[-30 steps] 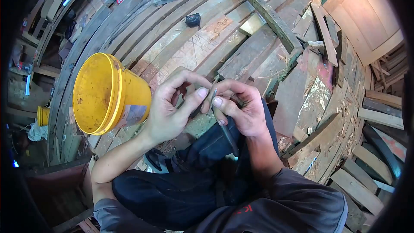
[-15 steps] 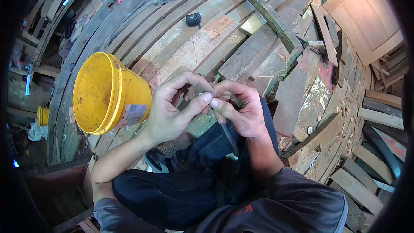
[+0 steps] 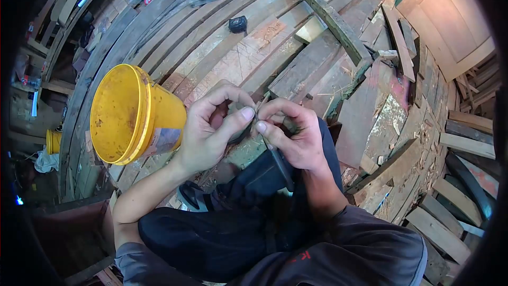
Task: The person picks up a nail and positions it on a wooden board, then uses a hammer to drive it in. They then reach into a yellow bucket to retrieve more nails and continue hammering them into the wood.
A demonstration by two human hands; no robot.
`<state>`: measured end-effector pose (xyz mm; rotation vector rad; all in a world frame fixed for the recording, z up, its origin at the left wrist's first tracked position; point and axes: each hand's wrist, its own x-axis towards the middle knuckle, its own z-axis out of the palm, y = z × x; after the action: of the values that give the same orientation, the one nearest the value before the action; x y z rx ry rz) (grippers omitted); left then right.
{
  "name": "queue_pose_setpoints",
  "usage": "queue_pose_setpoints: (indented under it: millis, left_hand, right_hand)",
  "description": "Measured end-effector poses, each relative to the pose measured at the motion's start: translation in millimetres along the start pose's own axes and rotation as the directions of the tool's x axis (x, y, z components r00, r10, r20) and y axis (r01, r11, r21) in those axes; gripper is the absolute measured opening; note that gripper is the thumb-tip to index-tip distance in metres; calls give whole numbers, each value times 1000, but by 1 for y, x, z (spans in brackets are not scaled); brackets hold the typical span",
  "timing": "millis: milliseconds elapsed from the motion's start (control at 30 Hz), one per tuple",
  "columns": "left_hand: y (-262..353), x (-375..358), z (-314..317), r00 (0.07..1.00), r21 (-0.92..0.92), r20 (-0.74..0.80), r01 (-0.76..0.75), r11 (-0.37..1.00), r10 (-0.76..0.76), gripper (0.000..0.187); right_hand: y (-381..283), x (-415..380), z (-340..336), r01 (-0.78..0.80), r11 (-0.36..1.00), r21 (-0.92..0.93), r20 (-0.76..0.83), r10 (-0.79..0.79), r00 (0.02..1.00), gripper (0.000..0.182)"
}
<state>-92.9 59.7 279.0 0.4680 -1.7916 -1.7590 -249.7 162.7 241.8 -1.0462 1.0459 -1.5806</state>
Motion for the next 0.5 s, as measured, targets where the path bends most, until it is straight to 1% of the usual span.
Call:
queue_pose_setpoints:
  millis: [67,167,267,500]
  left_hand:
    - [-2,1,-1,1000,7,1,-24,1000,24,12]
    - [2,0,2,1000,-63,-4,1,998,-2,12]
    - [-3,1,1,998,-23,4,-55,998,55,12]
    - [-3,1,0,998,-34,24,-54,998,55,11]
  right_hand:
    - [-2,-1,0,-6,1000,-25,-8,6,1000,6]
    - [-4,-1,0,6,999,-33,-17,-7,1000,6]
    - [-4,-2,1,-3,1000,-25,-22,2,1000,6]
    - [-4,-2,0,13,1000,-25,0,-13,1000,5]
